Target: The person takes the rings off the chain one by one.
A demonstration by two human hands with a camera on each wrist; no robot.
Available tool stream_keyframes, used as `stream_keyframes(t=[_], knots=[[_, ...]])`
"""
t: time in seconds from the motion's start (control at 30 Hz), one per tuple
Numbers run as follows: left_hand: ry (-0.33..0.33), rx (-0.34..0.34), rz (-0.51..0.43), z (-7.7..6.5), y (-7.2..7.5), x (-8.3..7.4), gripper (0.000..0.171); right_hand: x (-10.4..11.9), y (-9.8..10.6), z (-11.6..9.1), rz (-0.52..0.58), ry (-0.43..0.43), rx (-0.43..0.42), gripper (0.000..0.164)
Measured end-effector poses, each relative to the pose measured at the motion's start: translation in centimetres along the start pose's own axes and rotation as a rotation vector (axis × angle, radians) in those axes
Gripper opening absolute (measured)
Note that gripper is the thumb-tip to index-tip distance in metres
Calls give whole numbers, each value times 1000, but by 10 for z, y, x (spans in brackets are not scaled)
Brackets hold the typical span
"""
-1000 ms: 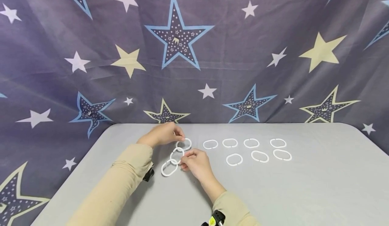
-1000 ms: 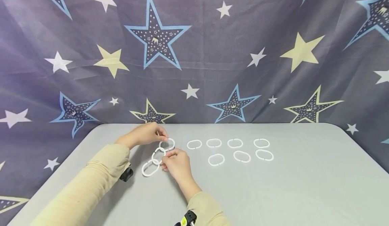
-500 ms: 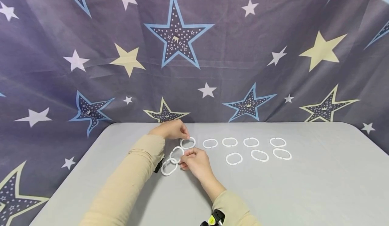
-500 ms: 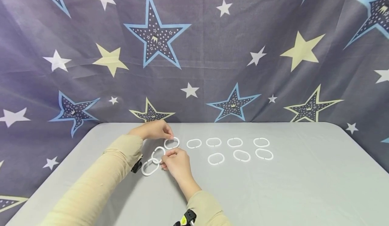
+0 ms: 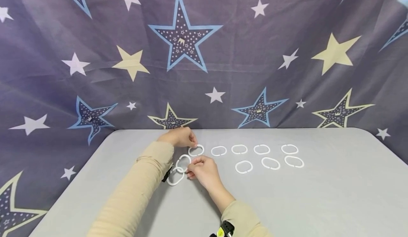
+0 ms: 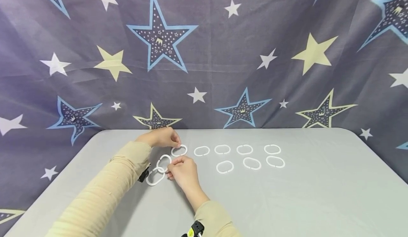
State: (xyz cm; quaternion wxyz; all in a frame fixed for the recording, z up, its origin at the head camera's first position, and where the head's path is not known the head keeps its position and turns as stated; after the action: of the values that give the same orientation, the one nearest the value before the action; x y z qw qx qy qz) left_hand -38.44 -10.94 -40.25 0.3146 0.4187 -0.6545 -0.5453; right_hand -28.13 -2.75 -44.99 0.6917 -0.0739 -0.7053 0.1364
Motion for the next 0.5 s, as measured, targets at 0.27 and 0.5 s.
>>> stream_keyframes(t=[0.27,0.5], knots=[[-22,-43,-6,-6,2,2,9,-1,0,0,-1,-4,-3,4],[-46,-79,-69,-15,7,2,14,0,1,1,-3,-10,1,3]])
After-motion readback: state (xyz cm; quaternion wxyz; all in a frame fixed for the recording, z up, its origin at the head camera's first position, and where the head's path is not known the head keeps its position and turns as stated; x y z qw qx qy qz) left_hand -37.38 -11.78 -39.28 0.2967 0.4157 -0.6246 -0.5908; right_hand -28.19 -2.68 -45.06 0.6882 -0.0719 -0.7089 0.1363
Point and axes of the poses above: each hand's wrist, its own z-axis towards the middle knuckle, its own y-axis out of the back of the hand, x = y × z, the point moved 8 cm from there along z, towards the middle knuckle, and after that the axes turned 13 degrees about z, right-handed, at the moved point
